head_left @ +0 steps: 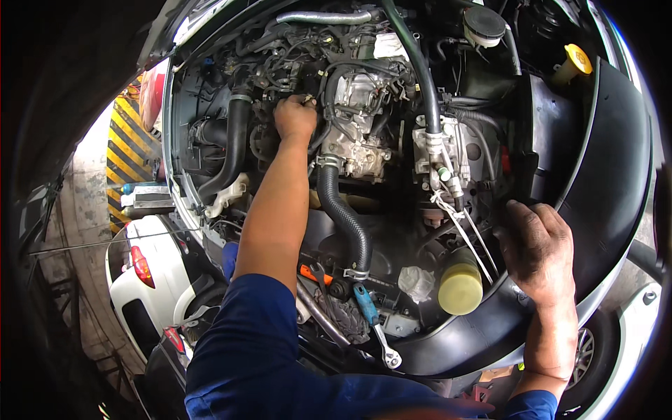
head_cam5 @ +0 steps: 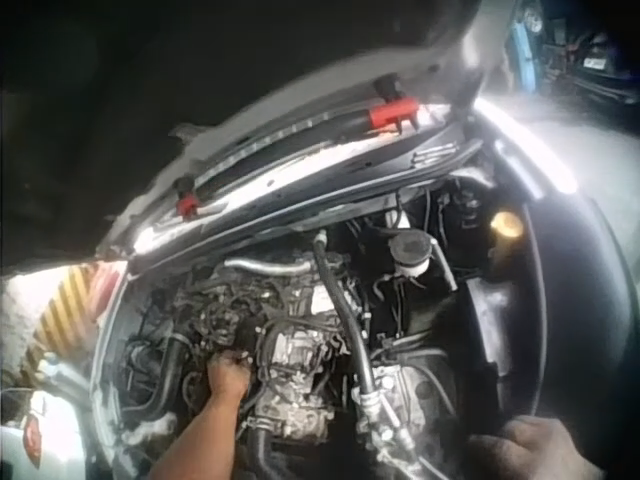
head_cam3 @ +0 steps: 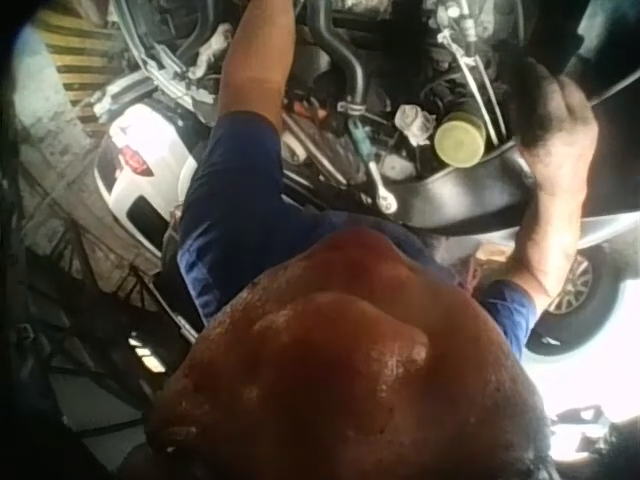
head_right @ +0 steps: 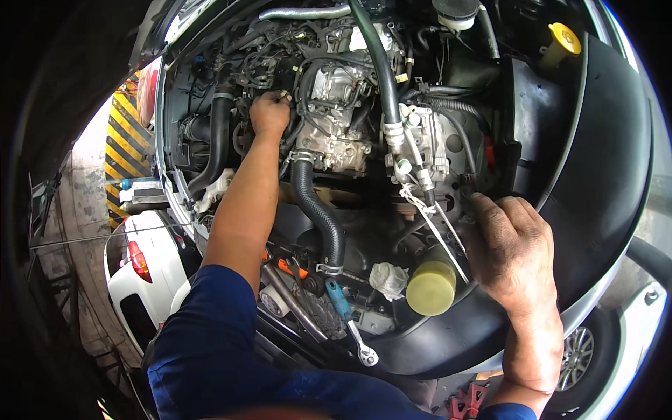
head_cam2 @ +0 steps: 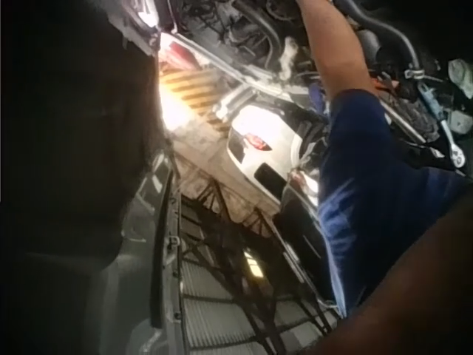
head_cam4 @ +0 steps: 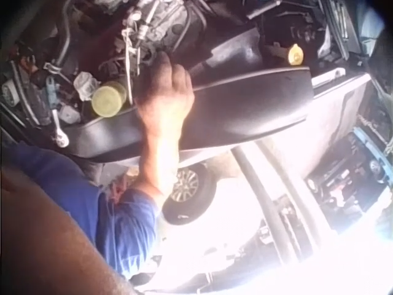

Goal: Working on various components of a vehicle's engine.

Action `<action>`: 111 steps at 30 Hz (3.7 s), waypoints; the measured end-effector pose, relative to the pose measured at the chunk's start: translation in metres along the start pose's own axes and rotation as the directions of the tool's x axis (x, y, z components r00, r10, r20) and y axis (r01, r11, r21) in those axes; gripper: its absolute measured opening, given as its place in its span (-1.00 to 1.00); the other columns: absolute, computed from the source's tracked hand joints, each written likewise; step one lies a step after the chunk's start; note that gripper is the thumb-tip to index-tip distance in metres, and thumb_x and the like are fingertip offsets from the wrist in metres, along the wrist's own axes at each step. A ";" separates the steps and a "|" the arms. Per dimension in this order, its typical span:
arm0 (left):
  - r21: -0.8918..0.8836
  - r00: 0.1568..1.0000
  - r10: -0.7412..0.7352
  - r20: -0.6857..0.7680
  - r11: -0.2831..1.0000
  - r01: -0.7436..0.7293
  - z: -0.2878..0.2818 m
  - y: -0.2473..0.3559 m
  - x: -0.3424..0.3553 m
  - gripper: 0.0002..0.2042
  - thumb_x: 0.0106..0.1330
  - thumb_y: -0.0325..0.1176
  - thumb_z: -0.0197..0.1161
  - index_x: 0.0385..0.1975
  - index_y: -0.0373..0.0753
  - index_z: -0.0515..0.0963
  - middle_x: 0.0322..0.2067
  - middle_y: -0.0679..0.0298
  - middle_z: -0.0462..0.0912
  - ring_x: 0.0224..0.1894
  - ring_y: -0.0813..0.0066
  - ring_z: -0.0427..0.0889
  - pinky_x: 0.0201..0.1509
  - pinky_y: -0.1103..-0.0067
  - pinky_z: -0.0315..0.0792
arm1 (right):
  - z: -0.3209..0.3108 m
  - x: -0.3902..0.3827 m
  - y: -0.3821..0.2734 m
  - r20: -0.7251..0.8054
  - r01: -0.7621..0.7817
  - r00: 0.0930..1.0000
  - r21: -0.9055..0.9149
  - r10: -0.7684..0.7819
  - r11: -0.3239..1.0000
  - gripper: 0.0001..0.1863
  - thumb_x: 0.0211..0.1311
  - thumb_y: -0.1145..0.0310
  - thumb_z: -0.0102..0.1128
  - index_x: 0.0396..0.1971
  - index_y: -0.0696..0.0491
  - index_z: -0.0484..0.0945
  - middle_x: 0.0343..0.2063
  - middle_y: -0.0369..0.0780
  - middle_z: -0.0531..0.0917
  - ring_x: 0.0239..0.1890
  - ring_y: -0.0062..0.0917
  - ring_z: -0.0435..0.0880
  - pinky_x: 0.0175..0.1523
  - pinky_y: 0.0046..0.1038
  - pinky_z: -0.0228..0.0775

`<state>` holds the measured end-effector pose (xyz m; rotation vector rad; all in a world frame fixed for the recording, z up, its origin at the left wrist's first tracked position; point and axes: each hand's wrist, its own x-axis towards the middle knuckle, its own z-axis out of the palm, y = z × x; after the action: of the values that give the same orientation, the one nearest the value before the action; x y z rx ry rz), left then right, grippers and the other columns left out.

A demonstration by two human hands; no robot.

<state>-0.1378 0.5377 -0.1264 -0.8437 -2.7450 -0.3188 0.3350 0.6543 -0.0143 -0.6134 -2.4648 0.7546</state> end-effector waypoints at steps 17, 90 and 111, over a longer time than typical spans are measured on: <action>0.296 0.989 0.142 0.046 0.944 -0.149 0.003 0.009 0.002 -0.69 0.26 -0.21 0.17 -0.23 -0.37 0.62 -0.21 -0.16 0.66 -0.11 -0.09 0.65 0.04 0.23 0.50 | -0.010 -0.002 0.007 -0.065 -0.014 0.998 -0.015 0.013 1.000 -0.64 -0.16 0.46 0.43 -0.26 0.16 0.60 -0.53 -0.18 0.55 -0.45 -0.25 0.58 -0.35 -0.28 0.46; -0.888 0.850 -0.440 0.291 0.208 0.411 0.004 0.009 -0.001 -0.74 0.19 -0.68 0.16 -0.14 -0.27 0.55 -0.27 0.26 0.61 -0.28 0.42 0.61 -0.27 0.59 0.48 | -0.010 -0.001 0.004 0.006 -0.064 0.998 0.007 0.064 0.998 -0.64 -0.13 0.48 0.43 -0.24 0.15 0.59 -0.47 -0.12 0.58 -0.40 -0.17 0.61 -0.29 -0.24 0.48; 0.024 0.994 0.052 0.093 0.998 -0.055 -0.046 0.024 -0.150 -0.41 0.09 -0.13 0.38 0.10 -0.24 0.41 0.09 -0.08 0.40 0.19 -0.14 0.32 0.27 0.10 0.23 | -0.008 0.000 0.006 0.084 -0.142 0.986 0.018 0.140 0.990 -0.69 -0.03 0.47 0.40 -0.22 0.13 0.60 -0.42 -0.11 0.63 -0.35 -0.14 0.64 -0.26 -0.23 0.50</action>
<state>0.0037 0.4662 -0.1252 -0.9460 -2.7990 -0.2382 0.3411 0.6617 -0.0123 -0.7692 -2.5034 0.8795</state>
